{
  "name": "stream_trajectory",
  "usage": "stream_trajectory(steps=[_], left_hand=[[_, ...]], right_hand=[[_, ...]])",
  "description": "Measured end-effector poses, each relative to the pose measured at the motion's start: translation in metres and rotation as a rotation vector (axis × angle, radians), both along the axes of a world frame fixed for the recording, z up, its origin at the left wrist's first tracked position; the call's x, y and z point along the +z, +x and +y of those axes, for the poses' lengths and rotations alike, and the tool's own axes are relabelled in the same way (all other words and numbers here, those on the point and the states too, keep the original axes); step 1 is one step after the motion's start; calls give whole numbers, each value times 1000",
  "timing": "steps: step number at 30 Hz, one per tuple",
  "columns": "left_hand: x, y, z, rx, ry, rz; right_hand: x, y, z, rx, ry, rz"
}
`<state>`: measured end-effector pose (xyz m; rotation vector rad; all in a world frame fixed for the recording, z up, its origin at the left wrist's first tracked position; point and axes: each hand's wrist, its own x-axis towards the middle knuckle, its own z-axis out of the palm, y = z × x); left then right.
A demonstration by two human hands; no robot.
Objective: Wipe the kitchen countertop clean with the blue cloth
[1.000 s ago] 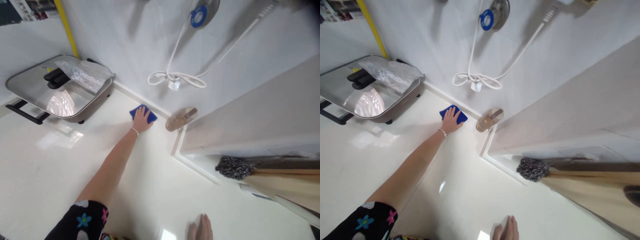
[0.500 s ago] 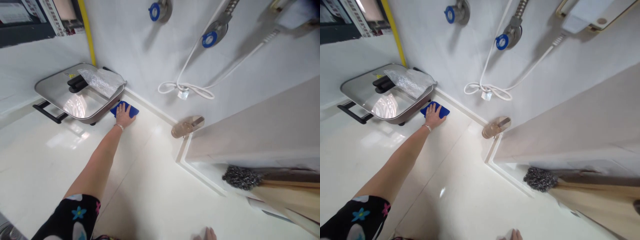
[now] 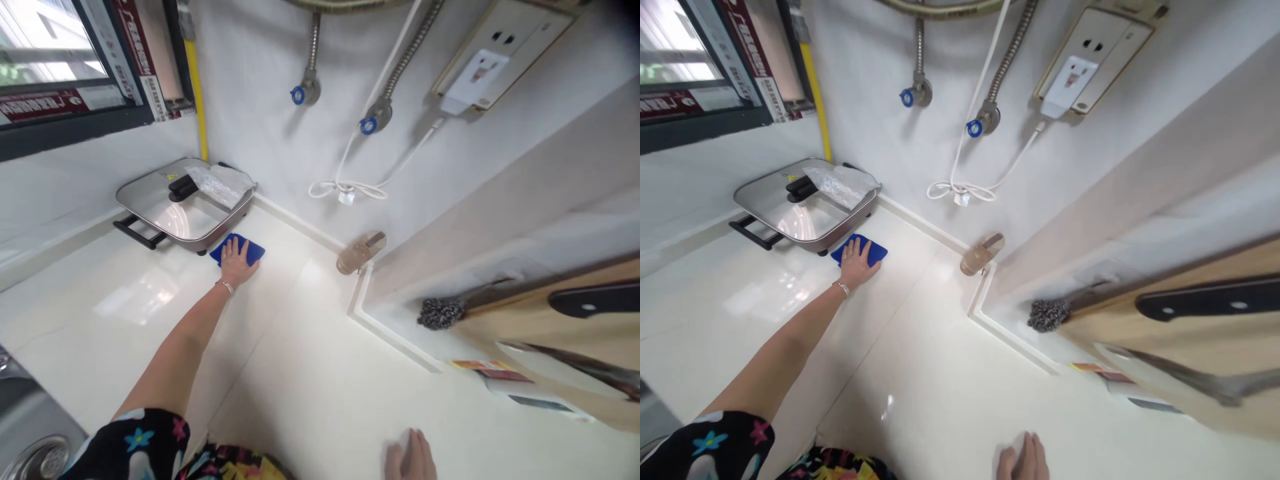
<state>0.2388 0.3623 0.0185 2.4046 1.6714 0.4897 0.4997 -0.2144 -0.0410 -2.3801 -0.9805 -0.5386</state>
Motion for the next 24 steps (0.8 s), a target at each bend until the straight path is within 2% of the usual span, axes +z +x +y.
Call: stream_trajectory(steps=[5,9,14,24], left_hand=[[1,-21,-42,-27,34,3],[2,-35,-78,-67,31,29],[-2,-47,-129,-137,61,69],[-3,-65,-238,-452,81,99]], right_hand=[[-10,7,-5,32,18,-11],[-7,5,-1,59,69,-22],[-2,1,2,39,24,-45],[-3,-3,1,15,-2,-60]])
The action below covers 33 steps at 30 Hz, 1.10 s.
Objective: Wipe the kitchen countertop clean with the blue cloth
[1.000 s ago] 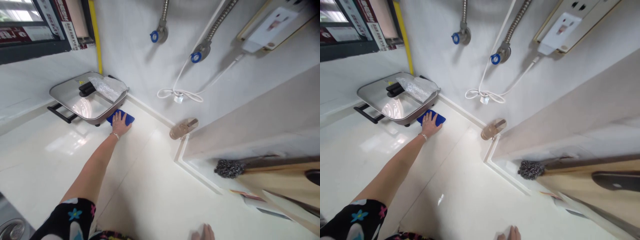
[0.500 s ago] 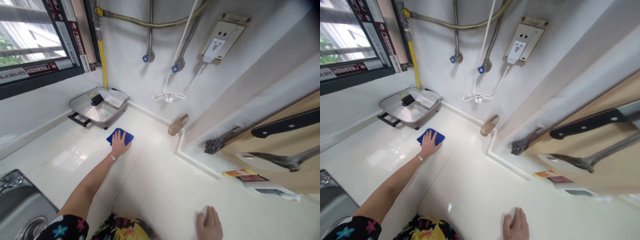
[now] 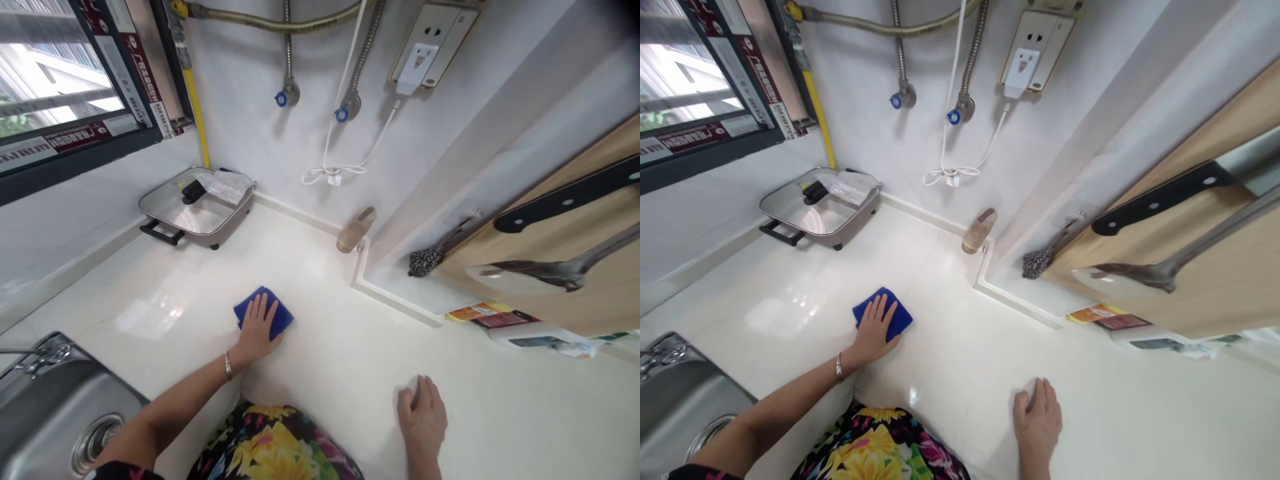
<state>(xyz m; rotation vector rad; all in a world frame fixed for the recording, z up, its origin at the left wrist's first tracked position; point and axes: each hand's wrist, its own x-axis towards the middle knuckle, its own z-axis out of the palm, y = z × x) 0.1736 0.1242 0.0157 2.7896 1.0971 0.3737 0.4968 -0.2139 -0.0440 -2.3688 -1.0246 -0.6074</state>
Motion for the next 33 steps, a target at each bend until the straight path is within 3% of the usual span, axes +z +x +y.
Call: stream_trajectory(steps=[7,17,26,33], left_hand=[[-1,16,-47,-158,-72,9],[-1,102,-100,-490,-196,-30],[-6,175,-103,-611,-202,-58],[-9,228,-97,-634,-200,-54]], right_hand=[[2,-3,1,-17,-38,20],[2,-4,3,-38,-39,21],[4,-6,6,-94,-55,48],[3,-6,8,-108,-52,80]])
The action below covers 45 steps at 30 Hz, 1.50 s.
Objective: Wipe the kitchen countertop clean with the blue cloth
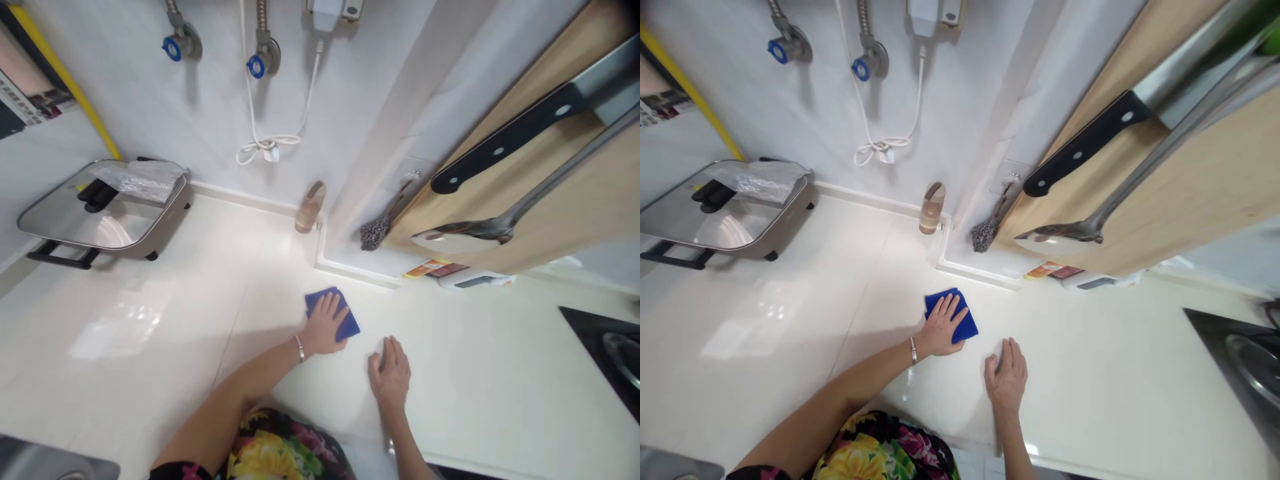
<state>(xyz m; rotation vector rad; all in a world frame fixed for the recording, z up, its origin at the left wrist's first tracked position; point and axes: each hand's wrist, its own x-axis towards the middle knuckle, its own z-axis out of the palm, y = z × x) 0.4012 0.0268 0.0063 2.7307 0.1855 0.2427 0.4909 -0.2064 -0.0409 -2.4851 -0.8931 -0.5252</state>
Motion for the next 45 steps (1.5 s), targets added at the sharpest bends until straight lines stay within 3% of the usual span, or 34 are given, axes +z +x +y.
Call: stream_trajectory(steps=[6,12,19,24,28,35,39,45], left_hand=[[-1,23,4,16,5,-16],[1,0,7,7,7,-17],[-5,-77,7,35,-6,-41],[2,-140,11,40,-13,-50],[10,-192,31,-8,-14,1],[21,-268,68,53,83,34],[23,-274,75,71,121,50],[16,-245,92,191,138,35]], right_hand=[[-2,1,1,-4,0,9],[-5,5,-1,25,12,-56],[-10,8,-4,52,56,-88],[-8,7,-4,68,55,-89],[-5,6,-3,72,47,-78],[-5,4,-3,43,45,-64],[-6,3,-4,27,40,-53],[-4,1,-3,5,22,-25]])
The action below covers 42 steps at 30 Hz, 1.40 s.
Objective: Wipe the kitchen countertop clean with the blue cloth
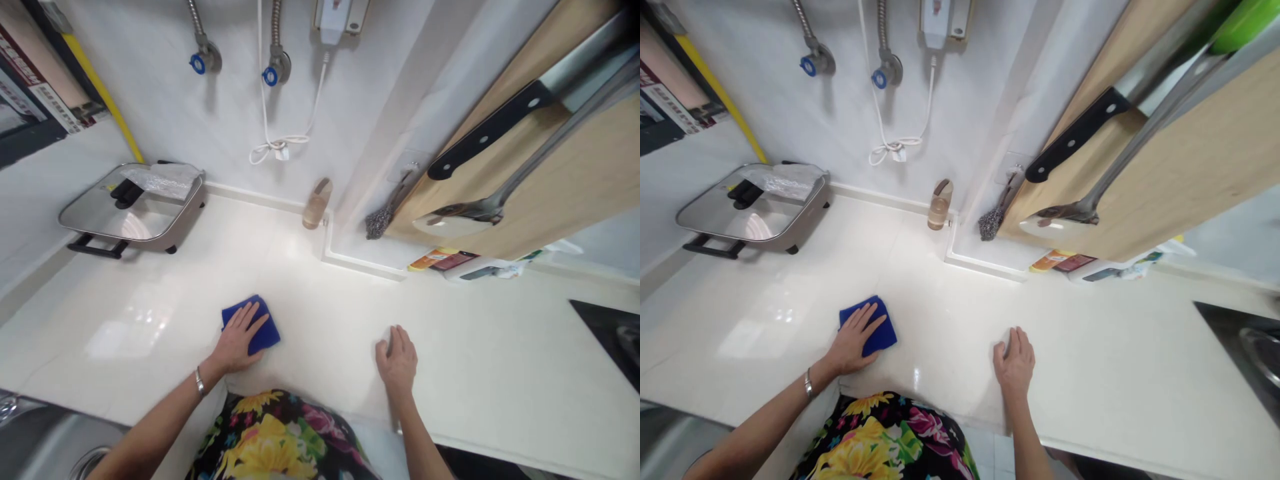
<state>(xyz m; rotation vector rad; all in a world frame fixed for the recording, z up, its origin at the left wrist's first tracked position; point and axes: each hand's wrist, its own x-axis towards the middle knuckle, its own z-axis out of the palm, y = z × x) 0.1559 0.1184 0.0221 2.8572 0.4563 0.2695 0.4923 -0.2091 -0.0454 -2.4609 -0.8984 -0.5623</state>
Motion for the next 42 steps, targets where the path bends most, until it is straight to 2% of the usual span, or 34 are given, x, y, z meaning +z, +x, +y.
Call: stream_trajectory(steps=[7,12,17,22,28,34,38,42], left_hand=[[-6,61,36,233,55,-64],[-9,105,62,318,71,-58],[-14,149,76,403,87,-104],[-15,191,81,430,49,-115],[-9,236,70,354,3,-45],[-11,243,47,242,23,-64],[-13,230,28,167,13,-36],[-12,205,-3,110,0,-28]], right_hand=[[-3,0,2,0,6,-10],[-5,1,5,-3,16,-36],[-6,1,7,-11,14,-17],[-5,0,10,-32,12,3],[3,-1,12,-47,-20,25],[10,-3,12,-64,-32,71],[9,-2,10,-55,-27,70],[7,-1,8,-48,-9,75]])
